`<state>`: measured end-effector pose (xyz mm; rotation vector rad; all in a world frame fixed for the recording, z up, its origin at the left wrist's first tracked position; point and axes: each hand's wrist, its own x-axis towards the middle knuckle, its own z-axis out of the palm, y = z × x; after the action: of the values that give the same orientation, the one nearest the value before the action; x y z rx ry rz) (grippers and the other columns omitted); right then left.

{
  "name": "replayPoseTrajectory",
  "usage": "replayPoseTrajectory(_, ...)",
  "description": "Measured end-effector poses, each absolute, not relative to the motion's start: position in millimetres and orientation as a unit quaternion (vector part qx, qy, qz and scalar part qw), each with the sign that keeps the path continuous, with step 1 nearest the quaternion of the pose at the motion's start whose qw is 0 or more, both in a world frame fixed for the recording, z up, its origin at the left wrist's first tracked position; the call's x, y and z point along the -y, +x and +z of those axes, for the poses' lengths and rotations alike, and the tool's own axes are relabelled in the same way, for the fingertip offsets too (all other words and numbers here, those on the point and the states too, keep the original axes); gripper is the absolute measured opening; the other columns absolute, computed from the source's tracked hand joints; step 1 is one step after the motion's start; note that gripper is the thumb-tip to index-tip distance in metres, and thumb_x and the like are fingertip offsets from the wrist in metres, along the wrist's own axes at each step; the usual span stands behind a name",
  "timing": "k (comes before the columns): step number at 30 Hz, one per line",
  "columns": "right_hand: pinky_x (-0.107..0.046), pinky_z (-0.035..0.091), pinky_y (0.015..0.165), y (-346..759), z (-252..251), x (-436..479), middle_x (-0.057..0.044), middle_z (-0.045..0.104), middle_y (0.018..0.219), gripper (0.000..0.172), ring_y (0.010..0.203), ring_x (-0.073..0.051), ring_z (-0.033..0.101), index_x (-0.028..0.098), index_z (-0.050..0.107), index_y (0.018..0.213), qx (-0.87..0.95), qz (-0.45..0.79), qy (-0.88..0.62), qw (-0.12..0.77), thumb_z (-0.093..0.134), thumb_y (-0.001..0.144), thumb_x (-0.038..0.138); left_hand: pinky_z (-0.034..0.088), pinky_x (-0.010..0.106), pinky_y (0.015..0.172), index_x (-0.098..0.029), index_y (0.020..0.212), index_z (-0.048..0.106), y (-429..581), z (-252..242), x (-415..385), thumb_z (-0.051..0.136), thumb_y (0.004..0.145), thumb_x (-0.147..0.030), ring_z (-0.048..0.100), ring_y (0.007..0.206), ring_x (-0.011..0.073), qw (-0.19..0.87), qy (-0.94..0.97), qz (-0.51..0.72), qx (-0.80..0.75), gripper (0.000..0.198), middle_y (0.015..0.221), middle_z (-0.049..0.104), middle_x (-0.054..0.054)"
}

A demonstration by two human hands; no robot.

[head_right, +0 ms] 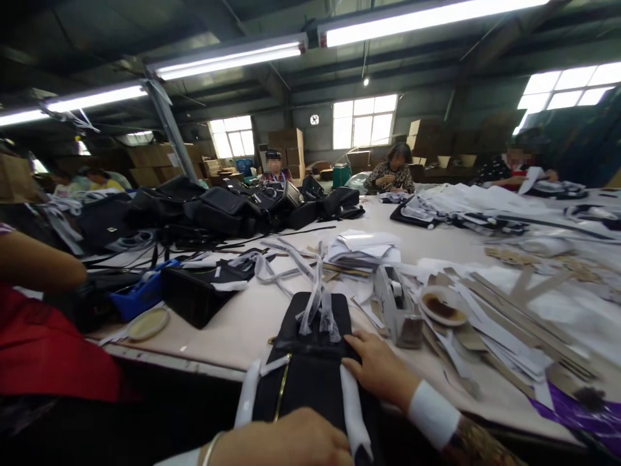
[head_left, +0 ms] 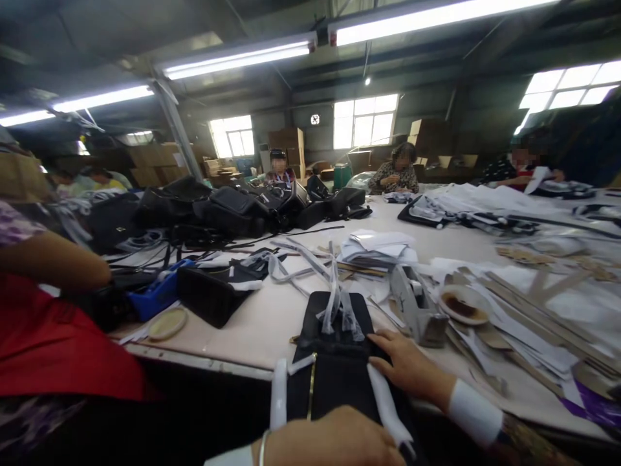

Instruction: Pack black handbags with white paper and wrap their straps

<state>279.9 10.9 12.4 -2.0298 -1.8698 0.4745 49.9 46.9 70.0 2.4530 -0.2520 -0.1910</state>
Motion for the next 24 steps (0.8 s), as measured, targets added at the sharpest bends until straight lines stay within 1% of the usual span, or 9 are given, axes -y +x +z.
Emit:
replayPoseTrajectory(2,-0.047,0.039,0.113,279,9,-6,-0.021,0.057,0.14,0.056,0.129,-0.035,0.054,0.012,0.064,0.136,0.667,0.136,-0.717,0.149,0.055,0.09,0.044,0.05,0.021,0.072,-0.023,0.1,0.073,41,97,-75,0.074,0.083,-0.035,0.07,0.082,0.0166,0.384,0.923,-0.002,0.019,0.022,0.091,0.075,0.002)
replayPoseTrajectory(4,-0.048,0.04,0.112,277,8,-3,-0.021,0.059,0.138,0.055,0.127,-0.035,0.055,0.012,0.064,0.134,0.675,0.115,-0.715,0.14,0.055,0.091,0.045,0.05,0.021,0.073,-0.022,0.095,0.074,42,112,-114,0.076,0.081,-0.041,0.068,0.079,0.0147,0.373,0.903,0.067,-0.204,0.024,0.087,0.074,-0.001)
replayPoseTrajectory(6,-0.051,0.041,0.111,269,11,-1,-0.021,0.06,0.136,0.05,0.128,-0.037,0.053,0.013,0.067,0.131,0.673,0.083,-0.721,0.143,0.055,0.092,0.042,0.051,0.028,0.081,-0.015,0.099,0.071,53,109,-154,0.06,0.094,-0.038,0.067,0.088,0.0182,0.327,0.881,0.112,-0.322,0.026,0.097,0.073,0.006)
replayPoseTrajectory(9,-0.054,0.038,0.111,245,27,3,-0.02,0.056,0.14,0.039,0.135,-0.038,0.046,0.013,0.069,0.124,0.681,0.041,-0.712,0.168,0.053,0.091,0.024,0.053,0.041,0.087,-0.011,0.102,0.066,79,85,-198,0.064,0.093,-0.039,0.066,0.093,0.0224,0.286,0.85,0.119,-0.426,0.03,0.099,0.069,0.009)
replayPoseTrajectory(13,-0.048,0.043,0.105,211,53,9,-0.011,0.067,0.125,0.032,0.121,-0.031,0.058,0.021,0.072,0.117,0.754,0.148,-0.62,0.158,0.056,0.089,0.02,0.055,0.041,0.086,-0.014,0.099,0.066,116,57,-219,0.068,0.091,-0.04,0.066,0.092,0.0203,0.304,0.834,0.112,-0.446,0.027,0.1,0.068,0.005)
replayPoseTrajectory(15,-0.047,0.046,0.1,206,58,12,-0.009,0.073,0.111,0.026,0.109,-0.029,0.064,0.022,0.074,0.109,0.76,0.216,-0.599,0.132,0.061,0.087,0.024,0.055,0.037,0.081,-0.014,0.088,0.066,126,54,-222,0.069,0.09,-0.036,0.065,0.084,0.018,0.33,0.828,0.125,-0.435,0.022,0.089,0.068,0.004)
replayPoseTrajectory(17,-0.046,0.046,0.1,212,59,13,-0.01,0.073,0.111,0.028,0.109,-0.03,0.064,0.021,0.075,0.11,0.734,0.252,-0.616,0.139,0.061,0.086,0.026,0.053,0.033,0.074,-0.014,0.079,0.065,125,57,-222,0.07,0.087,-0.031,0.063,0.076,0.0169,0.364,0.819,0.154,-0.416,0.02,0.077,0.065,0.003)
replayPoseTrajectory(21,-0.044,0.044,0.105,241,55,-4,-0.014,0.07,0.123,0.044,0.116,-0.031,0.063,0.016,0.069,0.125,0.62,0.301,-0.663,0.294,0.056,0.092,0.042,0.048,0.026,0.064,-0.013,0.079,0.066,101,71,-206,0.069,0.079,-0.03,0.06,0.069,0.0163,0.448,0.8,0.211,-0.338,0.017,0.07,0.063,0.001)
replayPoseTrajectory(24,-0.044,0.048,0.099,248,56,-36,-0.014,0.073,0.116,0.057,0.111,-0.03,0.066,0.015,0.068,0.122,0.512,0.416,-0.614,0.434,0.052,0.093,0.06,0.047,0.025,0.064,-0.014,0.079,0.066,76,76,-180,0.068,0.075,-0.027,0.059,0.069,0.0147,0.505,0.795,0.209,-0.265,0.014,0.073,0.064,0.0)
